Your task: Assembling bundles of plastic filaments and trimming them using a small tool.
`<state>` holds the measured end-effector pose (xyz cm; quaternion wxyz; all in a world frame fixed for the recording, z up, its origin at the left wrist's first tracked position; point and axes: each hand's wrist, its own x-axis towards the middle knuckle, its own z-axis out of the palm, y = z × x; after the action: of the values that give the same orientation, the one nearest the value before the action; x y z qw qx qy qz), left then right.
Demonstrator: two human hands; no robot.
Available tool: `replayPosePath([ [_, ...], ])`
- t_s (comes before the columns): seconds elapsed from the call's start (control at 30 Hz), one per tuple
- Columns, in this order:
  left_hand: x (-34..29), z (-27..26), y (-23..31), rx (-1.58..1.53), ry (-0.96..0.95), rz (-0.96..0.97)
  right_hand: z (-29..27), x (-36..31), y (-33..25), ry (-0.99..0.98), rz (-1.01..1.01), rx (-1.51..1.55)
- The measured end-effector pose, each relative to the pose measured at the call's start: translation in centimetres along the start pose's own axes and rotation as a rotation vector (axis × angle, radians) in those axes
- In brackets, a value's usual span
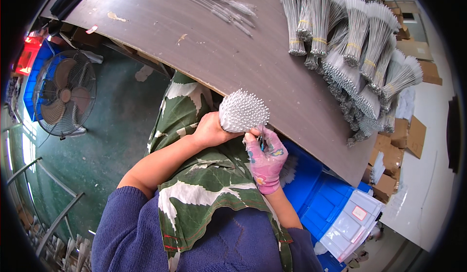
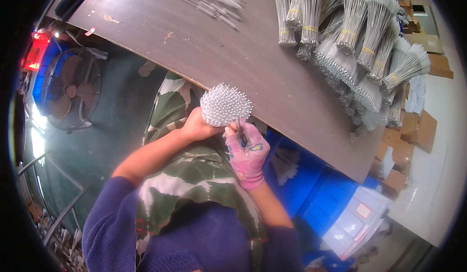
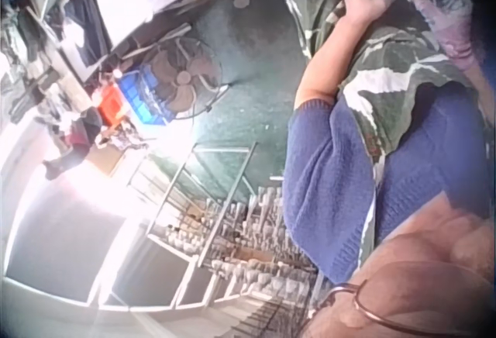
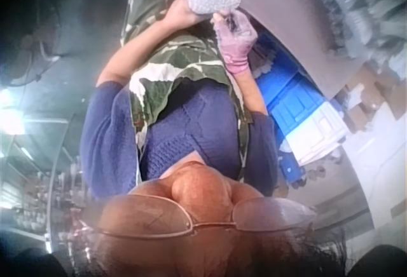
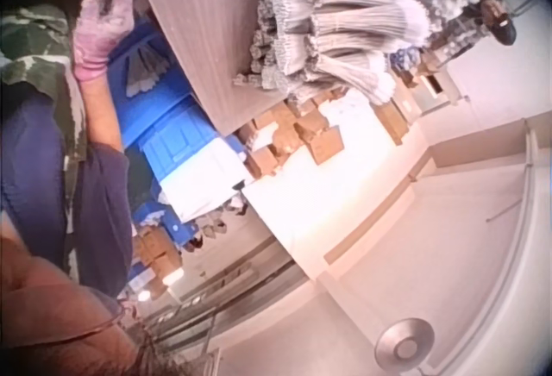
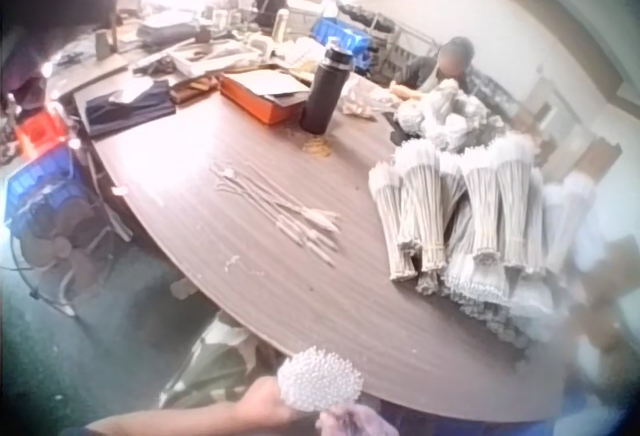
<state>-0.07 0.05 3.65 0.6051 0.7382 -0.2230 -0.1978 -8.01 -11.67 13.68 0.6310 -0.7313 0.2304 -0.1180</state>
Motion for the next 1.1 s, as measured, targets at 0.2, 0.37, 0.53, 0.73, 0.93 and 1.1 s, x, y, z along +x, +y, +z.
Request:
replayPosePath([
  [0.2, -0.2, 0.2, 0.5, 0.041, 0.035, -0.039, -0.7, 0.8, 0.3, -0.079, -0.135, -0.187],
  [0.37, -0.3, 0.6, -0.4, 0.097, 0.059, -0.013, -0.2, 1.2, -0.4, -0.044, -0.418, -0.577],
  [0.53, -0.2, 0.8, -1.1, 0.096, 0.067, 0.033, -1.1, 2.2, -0.1, 0.074, -0.466, -0.696],
  [0.73, 0.0, 0.2, -1.0, -0.019, 0.014, 0.02, -6.9, 3.3, 3.6, 0.2, 0.053, -0.072],
  [0.93, 0.3, -0.3, -1.9, -0.138, -0.122, 0.065, -4.1, 2.4, 1.7, -0.142, 0.048, 0.049],
  [1.1, 1.4, -0.7, -1.6, -0.258, -0.316, 0.055, -2.7, 3.5, 2.4, -0.349, 0.068, 0.083],
])
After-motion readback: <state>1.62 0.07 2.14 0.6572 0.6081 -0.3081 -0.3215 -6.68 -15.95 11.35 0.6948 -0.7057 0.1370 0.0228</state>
